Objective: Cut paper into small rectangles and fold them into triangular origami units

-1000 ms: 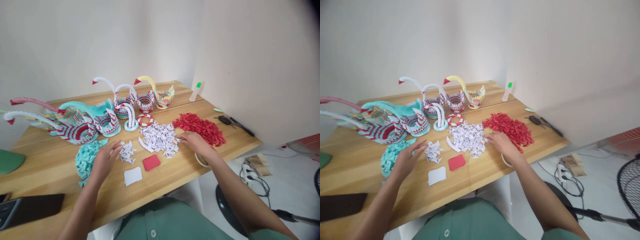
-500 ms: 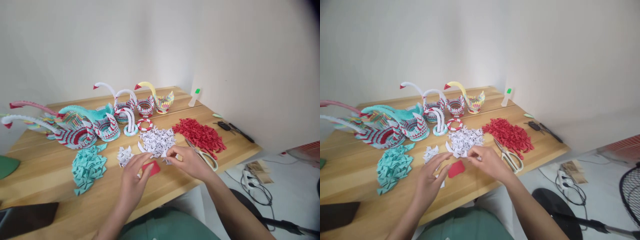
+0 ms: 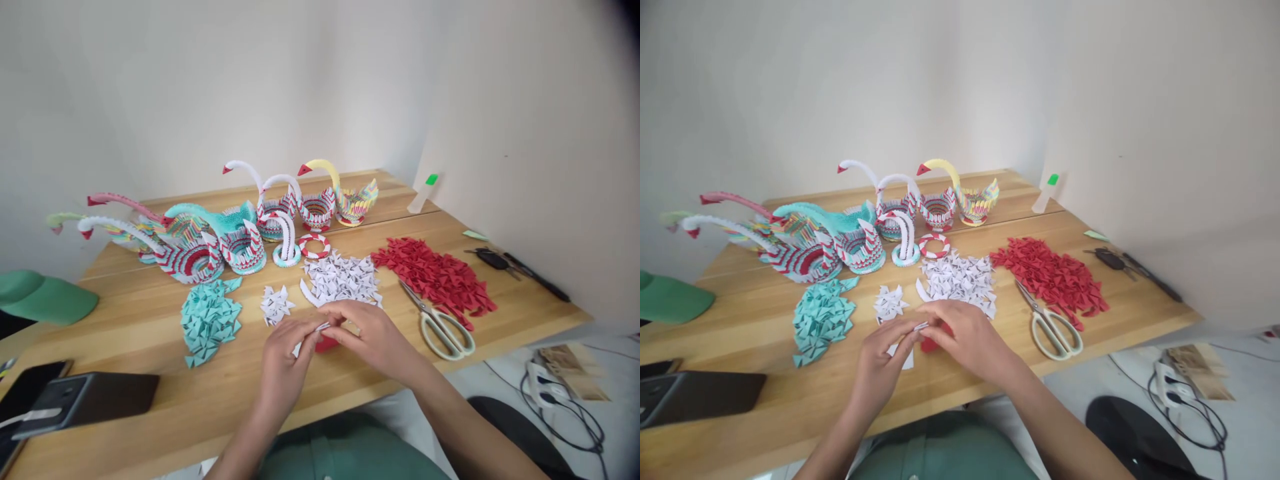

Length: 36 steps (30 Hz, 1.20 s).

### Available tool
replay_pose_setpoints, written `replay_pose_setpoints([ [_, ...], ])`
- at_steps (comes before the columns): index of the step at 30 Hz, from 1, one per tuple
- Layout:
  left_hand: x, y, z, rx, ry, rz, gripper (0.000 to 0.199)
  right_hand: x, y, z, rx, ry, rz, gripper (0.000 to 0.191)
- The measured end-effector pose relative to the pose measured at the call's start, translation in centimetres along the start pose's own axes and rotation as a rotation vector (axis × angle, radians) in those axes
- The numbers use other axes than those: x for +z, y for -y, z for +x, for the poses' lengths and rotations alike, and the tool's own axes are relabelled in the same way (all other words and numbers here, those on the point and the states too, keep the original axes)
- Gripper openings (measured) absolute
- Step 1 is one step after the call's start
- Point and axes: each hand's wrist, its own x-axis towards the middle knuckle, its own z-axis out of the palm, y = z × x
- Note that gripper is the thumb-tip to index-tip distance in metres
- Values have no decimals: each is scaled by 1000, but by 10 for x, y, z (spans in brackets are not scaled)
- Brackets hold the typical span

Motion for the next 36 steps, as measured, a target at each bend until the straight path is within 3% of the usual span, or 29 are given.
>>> replay_pose_setpoints([
  [4, -1, 4, -2, -70, 1, -57, 17, 4, 0, 2, -41, 7, 29, 12],
  [9, -1, 8, -4, -86, -8, -25, 17, 15, 0, -1, 46, -14, 62, 16],
  [16, -5, 16, -17, 113, 92, 102, 18, 44, -10, -26, 56, -102, 131, 22],
  [22, 1, 30, -28, 139, 77, 123, 14, 56, -7, -38, 55, -189, 192, 15],
  [26, -1, 32, -31, 66, -26, 52, 14, 45, -18, -32, 20, -281, 118, 12],
  [30, -7, 35, -37, -148, -162, -24, 20, 16, -39, -21, 54, -377, -139, 13],
  [32, -10, 39, -42, -247, -197, -52, 24, 1, -31, -20, 49, -390, -205, 16],
  [34, -14, 43, -48, -328, -229, -80, 29, -13, -6, -26, 37, -290, -111, 21],
  [36, -18, 45, -53, -394, -266, -102, 33, -22, 28, -40, -63, 19, 72, 23],
])
